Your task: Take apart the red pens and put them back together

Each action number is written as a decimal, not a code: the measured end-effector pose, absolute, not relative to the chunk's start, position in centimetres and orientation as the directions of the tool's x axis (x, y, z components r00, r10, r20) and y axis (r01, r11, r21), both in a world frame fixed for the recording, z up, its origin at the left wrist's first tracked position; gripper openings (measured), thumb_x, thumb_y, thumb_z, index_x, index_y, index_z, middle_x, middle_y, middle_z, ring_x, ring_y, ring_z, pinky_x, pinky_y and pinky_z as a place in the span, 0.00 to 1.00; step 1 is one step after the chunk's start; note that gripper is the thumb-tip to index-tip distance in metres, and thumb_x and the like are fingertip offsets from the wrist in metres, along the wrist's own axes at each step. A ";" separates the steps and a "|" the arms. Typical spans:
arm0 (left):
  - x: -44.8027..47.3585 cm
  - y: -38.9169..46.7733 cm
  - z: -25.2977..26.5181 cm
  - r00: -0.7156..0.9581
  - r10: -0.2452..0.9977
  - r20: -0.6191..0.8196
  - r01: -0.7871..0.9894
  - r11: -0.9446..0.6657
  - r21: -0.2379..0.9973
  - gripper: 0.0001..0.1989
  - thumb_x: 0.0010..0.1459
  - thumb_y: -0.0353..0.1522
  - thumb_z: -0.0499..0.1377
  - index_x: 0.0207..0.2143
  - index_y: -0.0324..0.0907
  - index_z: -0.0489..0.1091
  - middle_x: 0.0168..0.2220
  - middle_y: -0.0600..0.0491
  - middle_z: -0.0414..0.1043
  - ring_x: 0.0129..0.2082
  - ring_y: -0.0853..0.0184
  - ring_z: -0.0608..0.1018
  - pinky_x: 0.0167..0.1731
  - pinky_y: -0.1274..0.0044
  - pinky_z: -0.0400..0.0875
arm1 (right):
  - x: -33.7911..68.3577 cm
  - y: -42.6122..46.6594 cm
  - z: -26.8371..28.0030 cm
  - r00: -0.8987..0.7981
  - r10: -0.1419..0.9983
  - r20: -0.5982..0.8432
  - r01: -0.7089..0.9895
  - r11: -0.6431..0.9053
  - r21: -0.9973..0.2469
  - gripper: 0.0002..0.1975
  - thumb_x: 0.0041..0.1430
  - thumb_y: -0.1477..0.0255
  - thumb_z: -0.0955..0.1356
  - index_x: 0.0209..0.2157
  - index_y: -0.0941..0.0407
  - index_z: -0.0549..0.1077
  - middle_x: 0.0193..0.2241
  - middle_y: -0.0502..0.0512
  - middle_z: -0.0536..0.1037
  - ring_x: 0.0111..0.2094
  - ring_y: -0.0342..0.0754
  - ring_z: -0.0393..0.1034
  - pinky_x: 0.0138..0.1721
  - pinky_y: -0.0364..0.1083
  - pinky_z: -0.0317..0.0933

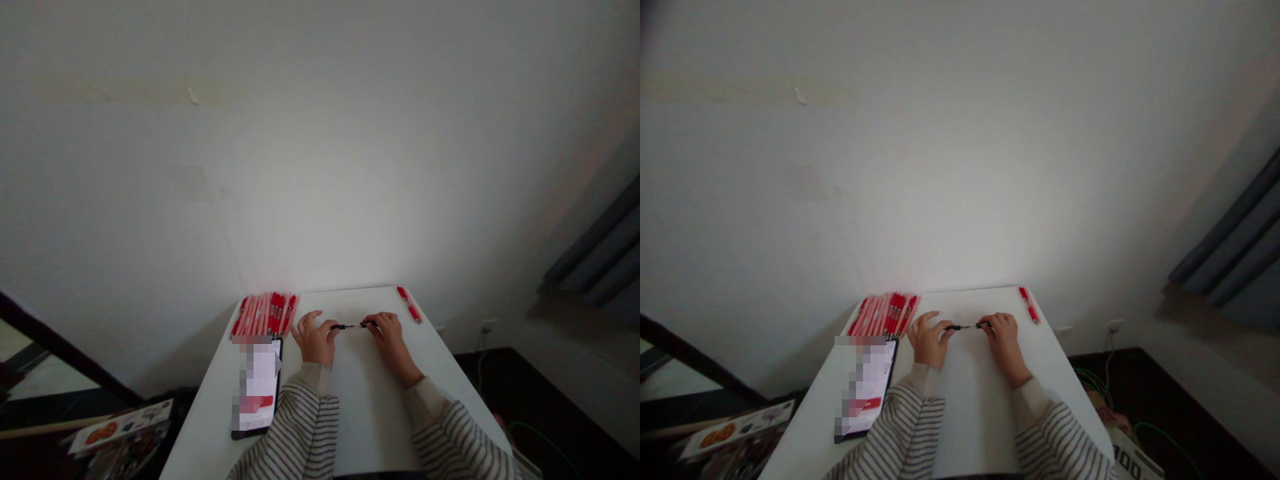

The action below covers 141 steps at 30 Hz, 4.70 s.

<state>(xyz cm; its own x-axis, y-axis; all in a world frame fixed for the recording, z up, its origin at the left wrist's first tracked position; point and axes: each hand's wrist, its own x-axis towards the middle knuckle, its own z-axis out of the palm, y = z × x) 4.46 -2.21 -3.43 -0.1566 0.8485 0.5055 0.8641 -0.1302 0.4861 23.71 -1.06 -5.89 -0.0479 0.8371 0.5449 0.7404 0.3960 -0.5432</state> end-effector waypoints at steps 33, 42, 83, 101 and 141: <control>4.3 -2.5 -2.9 -0.158 0.861 0.484 0.873 -0.108 0.475 0.06 0.50 0.35 0.62 0.32 0.55 0.77 0.49 0.54 0.69 0.52 0.58 0.64 0.55 0.58 0.47 | 23.6 -1.4 -5.7 -0.067 0.852 0.520 0.829 0.338 -0.446 0.17 0.64 0.60 0.57 0.36 0.51 0.73 0.34 0.53 0.74 0.39 0.49 0.64 0.46 0.51 0.54; 4.3 -2.4 -2.9 -0.173 0.864 0.473 0.874 -0.087 0.478 0.06 0.53 0.38 0.60 0.32 0.54 0.77 0.49 0.53 0.68 0.52 0.58 0.63 0.54 0.57 0.49 | 23.5 -1.5 -5.7 -0.032 0.823 0.568 0.794 0.366 -0.486 0.15 0.60 0.62 0.63 0.47 0.51 0.68 0.40 0.54 0.74 0.43 0.51 0.64 0.48 0.52 0.55; 4.5 -2.6 -2.7 -0.171 0.854 0.491 0.862 -0.112 0.494 0.05 0.51 0.38 0.62 0.32 0.56 0.77 0.50 0.55 0.69 0.52 0.58 0.63 0.53 0.59 0.50 | 23.8 -1.3 -5.7 -0.061 0.853 0.519 0.799 0.353 -0.487 0.14 0.63 0.60 0.60 0.40 0.47 0.74 0.35 0.53 0.74 0.41 0.51 0.63 0.47 0.51 0.52; 4.4 -2.3 -3.3 -0.178 0.850 0.496 0.864 -0.106 0.492 0.05 0.52 0.40 0.60 0.29 0.55 0.77 0.49 0.54 0.69 0.52 0.57 0.64 0.54 0.55 0.49 | 23.8 -1.1 -6.0 -0.032 0.823 0.567 0.789 0.369 -0.490 0.10 0.62 0.66 0.62 0.41 0.50 0.72 0.36 0.53 0.75 0.42 0.52 0.63 0.46 0.52 0.55; 4.2 -2.3 -3.2 -0.155 0.839 0.521 0.860 -0.145 0.489 0.06 0.52 0.40 0.61 0.31 0.54 0.77 0.51 0.52 0.66 0.53 0.57 0.64 0.55 0.56 0.50 | 23.8 -1.3 -5.9 -0.006 0.839 0.545 0.786 0.340 -0.516 0.16 0.62 0.59 0.60 0.40 0.51 0.73 0.37 0.53 0.75 0.42 0.51 0.62 0.49 0.53 0.52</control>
<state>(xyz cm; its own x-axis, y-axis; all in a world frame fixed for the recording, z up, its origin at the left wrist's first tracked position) 4.25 -2.32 -3.20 -0.1549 0.8393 0.5211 0.8602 -0.1448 0.4890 23.84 -1.30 -5.90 -0.0055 0.8386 0.5447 0.7858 0.3405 -0.5162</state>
